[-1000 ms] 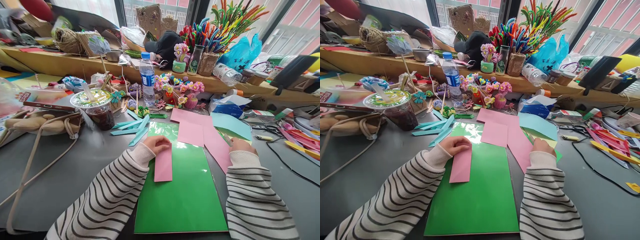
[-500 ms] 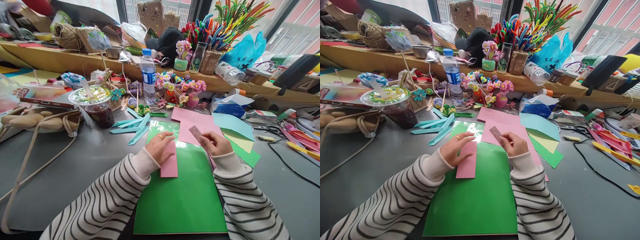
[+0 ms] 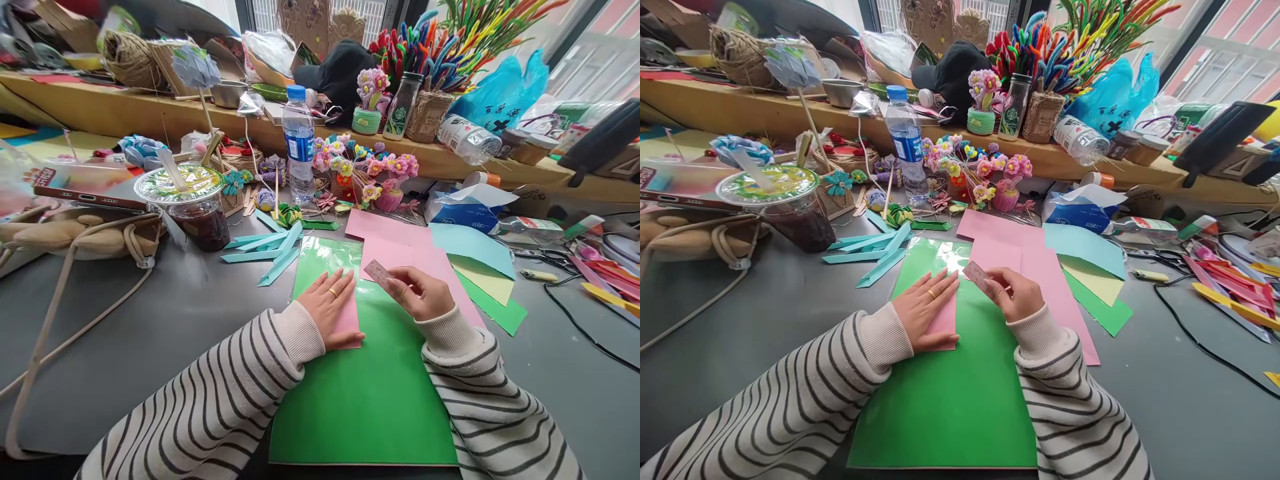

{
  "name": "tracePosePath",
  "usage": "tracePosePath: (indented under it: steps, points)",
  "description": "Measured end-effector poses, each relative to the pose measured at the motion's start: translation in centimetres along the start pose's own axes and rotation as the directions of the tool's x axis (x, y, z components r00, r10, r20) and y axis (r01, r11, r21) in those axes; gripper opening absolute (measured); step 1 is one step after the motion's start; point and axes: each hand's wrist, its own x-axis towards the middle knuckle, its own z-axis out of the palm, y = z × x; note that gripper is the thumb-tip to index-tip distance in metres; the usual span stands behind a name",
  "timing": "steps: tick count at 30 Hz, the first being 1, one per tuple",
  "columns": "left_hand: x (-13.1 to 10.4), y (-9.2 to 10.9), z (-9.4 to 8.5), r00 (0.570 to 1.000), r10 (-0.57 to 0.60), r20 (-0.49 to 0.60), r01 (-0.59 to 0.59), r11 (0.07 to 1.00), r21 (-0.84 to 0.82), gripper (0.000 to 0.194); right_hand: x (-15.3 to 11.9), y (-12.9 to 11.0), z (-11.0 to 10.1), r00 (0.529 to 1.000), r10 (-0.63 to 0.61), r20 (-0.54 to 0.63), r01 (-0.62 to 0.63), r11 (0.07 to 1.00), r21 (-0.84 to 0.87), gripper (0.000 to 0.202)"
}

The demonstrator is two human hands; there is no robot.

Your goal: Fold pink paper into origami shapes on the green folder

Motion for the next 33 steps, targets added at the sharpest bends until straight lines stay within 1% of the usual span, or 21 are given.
tracePosePath:
  steps: [2,5,9,12,14,17,20,22,26,28,29,32,33]
  points:
    - [0.1,0.0,0.0,1.0,-0.007,0.003,0.007,1.0,0.001,0.084,-0.1,0.1,0.1,0.998,0.057,0.032,-0.06,0.993,0.098,0.027]
    - [0.1,0.0,0.1,1.0,-0.01,-0.011,0.01,1.0,0.002,0.083,-0.1,0.2,0.2,0.992,0.095,0.087,-0.111,0.974,0.2,0.031]
    - [0.1,-0.1,0.2,0.999,-0.003,-0.033,0.003,1.0,-0.001,0.082,-0.2,0.1,0.4,0.981,0.11,0.16,-0.15,0.952,0.265,0.032]
    - [0.1,-0.1,0.1,1.0,-0.004,-0.026,0.004,1.0,-0.001,0.082,-0.2,0.0,0.4,0.977,0.098,0.192,-0.144,0.959,0.243,0.032]
    - [0.1,0.0,0.0,1.0,-0.005,-0.021,0.005,1.0,0.002,0.082,-0.1,-0.2,0.3,0.975,0.061,0.216,-0.1,0.979,0.175,0.031]
    - [0.1,0.0,0.1,0.999,-0.006,-0.031,0.006,1.0,-0.001,0.082,0.1,-0.5,0.2,0.979,-0.054,0.196,0.045,0.998,0.053,0.031]
    - [0.2,-0.2,0.2,0.999,0.002,-0.039,-0.003,1.0,-0.018,0.081,0.2,-0.4,0.2,0.961,-0.234,0.146,0.236,0.972,0.001,0.03]
    - [0.2,-0.4,0.2,0.999,0.003,-0.036,-0.004,0.999,-0.039,0.079,0.3,-0.2,0.3,0.943,-0.298,0.149,0.307,0.951,-0.036,0.034]
    - [0.3,-0.7,0.2,0.999,-0.009,-0.037,0.006,0.997,-0.071,0.08,0.1,-0.3,0.6,0.933,-0.287,0.216,0.312,0.945,-0.093,0.033]
    - [0.3,-0.6,0.1,0.999,-0.01,-0.048,0.007,0.998,-0.07,0.08,-0.2,-0.5,0.9,0.925,-0.284,0.253,0.32,0.94,-0.115,0.037]
    - [0.3,-0.6,0.1,0.998,-0.014,-0.057,0.01,0.998,-0.066,0.081,-0.3,-0.5,1.0,0.925,-0.284,0.254,0.323,0.938,-0.127,0.037]
    - [0.2,-0.4,0.1,0.994,-0.037,-0.101,0.032,0.998,-0.059,0.083,-0.7,-0.2,1.6,0.943,-0.255,0.214,0.288,0.947,-0.142,0.021]
    - [0.1,-0.4,0.2,0.992,-0.046,-0.119,0.039,0.997,-0.064,0.083,-0.7,0.0,1.7,0.949,-0.239,0.205,0.271,0.952,-0.144,0.02]
